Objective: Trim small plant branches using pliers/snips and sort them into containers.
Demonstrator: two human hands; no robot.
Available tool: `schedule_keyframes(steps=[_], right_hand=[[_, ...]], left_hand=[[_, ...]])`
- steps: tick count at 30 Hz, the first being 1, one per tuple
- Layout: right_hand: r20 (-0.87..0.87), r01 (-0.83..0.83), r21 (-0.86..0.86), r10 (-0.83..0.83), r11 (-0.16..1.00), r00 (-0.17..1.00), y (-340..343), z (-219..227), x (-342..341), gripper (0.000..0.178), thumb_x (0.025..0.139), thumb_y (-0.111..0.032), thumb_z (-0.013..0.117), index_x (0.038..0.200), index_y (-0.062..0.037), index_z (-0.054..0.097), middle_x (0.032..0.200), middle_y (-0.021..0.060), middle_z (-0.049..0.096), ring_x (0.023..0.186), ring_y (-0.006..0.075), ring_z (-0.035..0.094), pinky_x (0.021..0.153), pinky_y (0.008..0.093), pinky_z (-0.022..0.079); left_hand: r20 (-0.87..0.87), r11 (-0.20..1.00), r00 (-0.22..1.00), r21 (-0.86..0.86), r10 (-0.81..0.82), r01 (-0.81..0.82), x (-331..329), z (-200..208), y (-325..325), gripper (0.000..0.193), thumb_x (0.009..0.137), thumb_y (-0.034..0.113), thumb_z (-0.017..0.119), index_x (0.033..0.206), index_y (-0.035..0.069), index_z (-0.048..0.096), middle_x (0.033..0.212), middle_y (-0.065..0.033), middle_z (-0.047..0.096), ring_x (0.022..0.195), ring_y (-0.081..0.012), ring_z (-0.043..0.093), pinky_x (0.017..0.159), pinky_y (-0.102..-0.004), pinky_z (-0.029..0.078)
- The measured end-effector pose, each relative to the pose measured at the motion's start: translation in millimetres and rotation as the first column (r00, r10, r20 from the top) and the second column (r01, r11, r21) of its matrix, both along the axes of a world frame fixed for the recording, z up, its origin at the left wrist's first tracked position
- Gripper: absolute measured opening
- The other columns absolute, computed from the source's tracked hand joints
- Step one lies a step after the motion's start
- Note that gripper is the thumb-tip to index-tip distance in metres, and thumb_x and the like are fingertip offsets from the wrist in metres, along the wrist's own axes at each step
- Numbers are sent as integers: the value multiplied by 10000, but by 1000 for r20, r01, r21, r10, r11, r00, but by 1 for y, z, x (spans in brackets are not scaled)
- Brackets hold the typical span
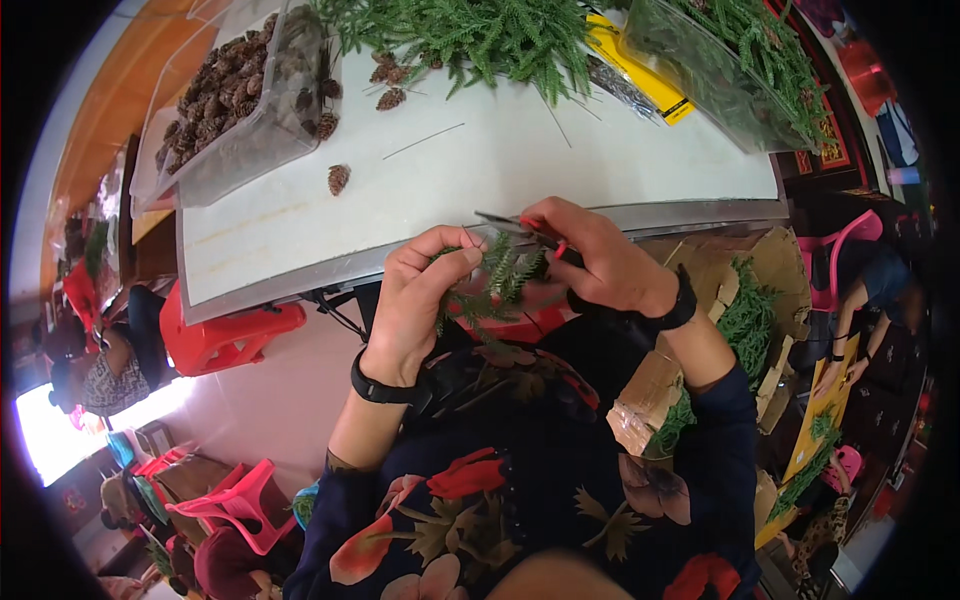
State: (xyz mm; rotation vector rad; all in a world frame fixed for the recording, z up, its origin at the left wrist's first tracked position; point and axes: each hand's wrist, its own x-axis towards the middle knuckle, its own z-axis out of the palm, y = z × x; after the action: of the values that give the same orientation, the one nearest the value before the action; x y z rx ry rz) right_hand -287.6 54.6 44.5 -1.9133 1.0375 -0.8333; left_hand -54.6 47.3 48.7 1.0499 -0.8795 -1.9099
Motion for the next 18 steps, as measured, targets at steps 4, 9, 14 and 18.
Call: schedule_keyframes(steps=[4, 9, 14, 18], right_hand=[[-203, -171, -127, 143, 977, 969, -14, 2, -13, 418, 721, -27, 652, 1119, -40, 527, 1024, 109, 572, 933, 325, 564, 797, 388, 466], [-196, -236, -181, 201, 955, 960, -22, 3, -15, 435, 689, -24, 641, 1111, -55, 540, 1017, 108, 570, 919, 343, 551, 801, 403, 462], [-217, -328, -287, 273, 900, 937, -31, 11, -8, 435, 666, -53, 655, 1088, -63, 551, 1009, 99, 570, 907, 332, 551, 790, 402, 461], [-259, -388, -339, 311, 857, 914, -36, 15, -5, 439, 646, -71, 667, 1072, -73, 558, 1000, 97, 572, 902, 332, 551, 780, 405, 463]], left_hand=[[-112, 991, 988, 74, -103, 112, 9, -2, -2, 77, 885, 25, 604, 936, 15, 661, 864, 3, 647, 716, -61, 551, 676, -211, 445], [-182, 975, 969, 114, -168, 190, 9, -3, 0, 97, 852, 2, 597, 936, 0, 648, 857, -7, 638, 690, -79, 562, 671, -236, 464], [-471, 894, 828, 160, -304, 419, 16, -6, -4, 140, 815, -15, 592, 944, -27, 646, 856, -27, 640, 680, -93, 567, 667, -227, 464], [-543, 865, 794, 223, -273, 450, 19, -14, -2, 177, 789, -24, 583, 952, -49, 647, 840, -47, 642, 686, -96, 571, 661, -218, 458]])
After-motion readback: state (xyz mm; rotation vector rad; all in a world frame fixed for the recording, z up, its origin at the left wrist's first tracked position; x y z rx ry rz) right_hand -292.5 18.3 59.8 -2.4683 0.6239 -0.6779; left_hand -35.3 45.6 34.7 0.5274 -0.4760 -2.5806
